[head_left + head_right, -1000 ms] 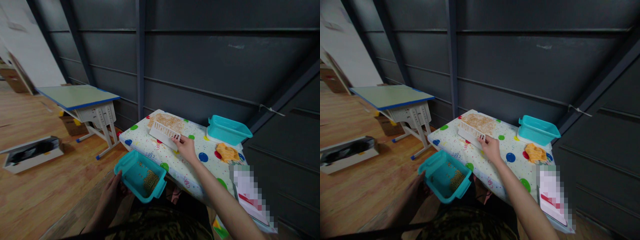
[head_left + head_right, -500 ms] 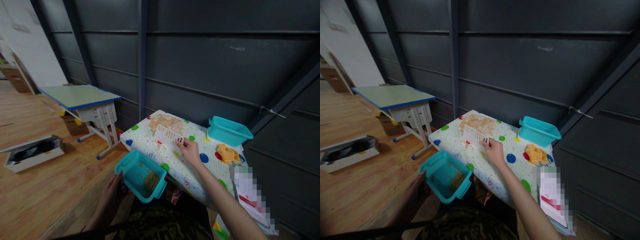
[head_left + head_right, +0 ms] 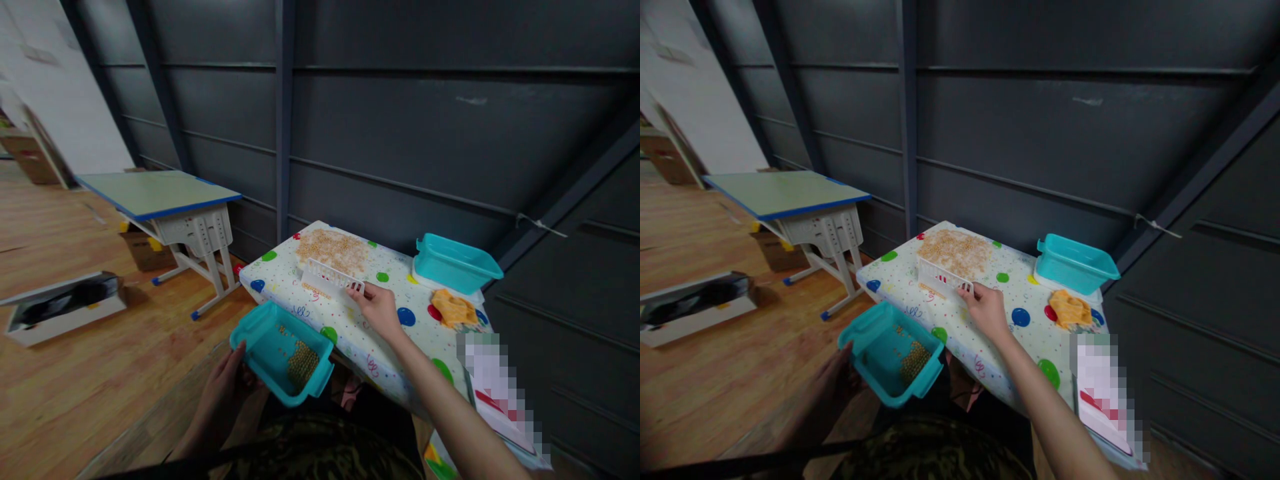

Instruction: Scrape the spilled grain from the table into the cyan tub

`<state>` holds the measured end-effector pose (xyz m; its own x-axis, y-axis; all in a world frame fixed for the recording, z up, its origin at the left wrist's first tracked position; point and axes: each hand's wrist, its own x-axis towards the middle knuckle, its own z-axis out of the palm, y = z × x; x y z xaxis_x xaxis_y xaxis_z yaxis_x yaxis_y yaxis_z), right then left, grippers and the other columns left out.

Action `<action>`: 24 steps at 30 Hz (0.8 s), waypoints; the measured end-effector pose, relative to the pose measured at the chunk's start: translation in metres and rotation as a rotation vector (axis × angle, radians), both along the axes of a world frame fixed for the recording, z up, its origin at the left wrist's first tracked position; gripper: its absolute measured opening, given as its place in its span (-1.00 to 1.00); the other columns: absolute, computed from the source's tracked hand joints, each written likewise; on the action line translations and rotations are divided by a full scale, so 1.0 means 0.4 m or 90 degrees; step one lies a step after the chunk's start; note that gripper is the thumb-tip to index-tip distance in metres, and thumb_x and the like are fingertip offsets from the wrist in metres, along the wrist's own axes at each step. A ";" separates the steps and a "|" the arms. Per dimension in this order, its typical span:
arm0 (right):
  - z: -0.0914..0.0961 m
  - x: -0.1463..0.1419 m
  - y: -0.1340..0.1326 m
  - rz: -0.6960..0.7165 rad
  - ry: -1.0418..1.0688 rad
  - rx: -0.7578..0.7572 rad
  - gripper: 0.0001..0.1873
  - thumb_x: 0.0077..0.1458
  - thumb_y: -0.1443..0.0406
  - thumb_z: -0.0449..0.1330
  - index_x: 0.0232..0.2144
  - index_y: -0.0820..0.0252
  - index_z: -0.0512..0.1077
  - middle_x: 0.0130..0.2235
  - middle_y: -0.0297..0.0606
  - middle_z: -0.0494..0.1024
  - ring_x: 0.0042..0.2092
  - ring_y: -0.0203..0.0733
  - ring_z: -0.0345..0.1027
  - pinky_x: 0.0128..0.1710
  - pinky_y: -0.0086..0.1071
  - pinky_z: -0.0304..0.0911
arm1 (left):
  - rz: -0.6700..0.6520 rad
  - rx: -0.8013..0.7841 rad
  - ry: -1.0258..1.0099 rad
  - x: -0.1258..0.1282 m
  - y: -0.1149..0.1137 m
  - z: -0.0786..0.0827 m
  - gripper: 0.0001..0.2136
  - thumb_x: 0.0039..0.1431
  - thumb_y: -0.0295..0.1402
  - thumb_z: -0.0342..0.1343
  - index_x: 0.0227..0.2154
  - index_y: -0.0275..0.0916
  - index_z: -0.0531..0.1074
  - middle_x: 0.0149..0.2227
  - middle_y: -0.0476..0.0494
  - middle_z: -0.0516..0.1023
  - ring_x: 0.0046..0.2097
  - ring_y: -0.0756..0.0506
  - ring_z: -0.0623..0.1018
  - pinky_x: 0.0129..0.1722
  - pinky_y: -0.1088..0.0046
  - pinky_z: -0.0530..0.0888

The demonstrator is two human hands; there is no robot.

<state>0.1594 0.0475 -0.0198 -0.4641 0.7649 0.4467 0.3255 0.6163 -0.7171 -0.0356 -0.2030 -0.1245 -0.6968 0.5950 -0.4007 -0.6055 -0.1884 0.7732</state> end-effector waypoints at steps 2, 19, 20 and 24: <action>0.004 0.000 -0.009 0.006 -0.004 0.008 -0.47 0.15 -0.11 0.19 -0.65 0.08 0.25 -0.63 -0.40 0.24 -0.52 -0.27 0.09 -0.46 -0.33 -0.03 | -0.001 0.000 -0.005 0.005 0.000 0.007 -0.40 -0.33 0.09 0.65 -0.56 -0.17 0.38 -0.69 0.15 0.33 -0.62 0.04 0.34 -0.61 0.48 0.45; 0.002 0.027 -0.048 0.014 -0.001 -0.001 -0.40 0.18 -0.15 0.23 -0.66 0.10 0.28 -0.62 -0.40 0.25 -0.50 -0.26 0.11 -0.49 -0.37 -0.02 | 0.004 -0.002 -0.011 0.028 0.000 0.019 -0.43 -0.30 0.05 0.65 -0.55 -0.17 0.39 -0.68 0.18 0.32 -0.62 0.02 0.35 -0.60 0.43 0.52; 0.002 0.029 -0.053 0.012 -0.002 0.000 -0.40 0.19 -0.15 0.23 -0.66 0.10 0.28 -0.62 -0.40 0.26 -0.51 -0.26 0.11 -0.49 -0.37 -0.01 | 0.004 -0.004 -0.012 0.028 0.000 0.020 -0.42 -0.32 0.06 0.65 -0.55 -0.17 0.40 -0.68 0.17 0.32 -0.62 0.02 0.35 -0.60 0.43 0.52; -0.004 0.033 -0.077 0.008 -0.011 -0.013 -0.48 0.21 -0.07 0.23 -0.62 0.14 0.39 -0.60 -0.38 0.33 -0.50 -0.26 0.14 -0.48 -0.37 0.01 | -0.003 0.004 -0.007 0.030 0.000 0.019 -0.44 -0.30 0.07 0.65 -0.55 -0.16 0.42 -0.69 0.15 0.32 -0.61 0.03 0.33 -0.60 0.48 0.47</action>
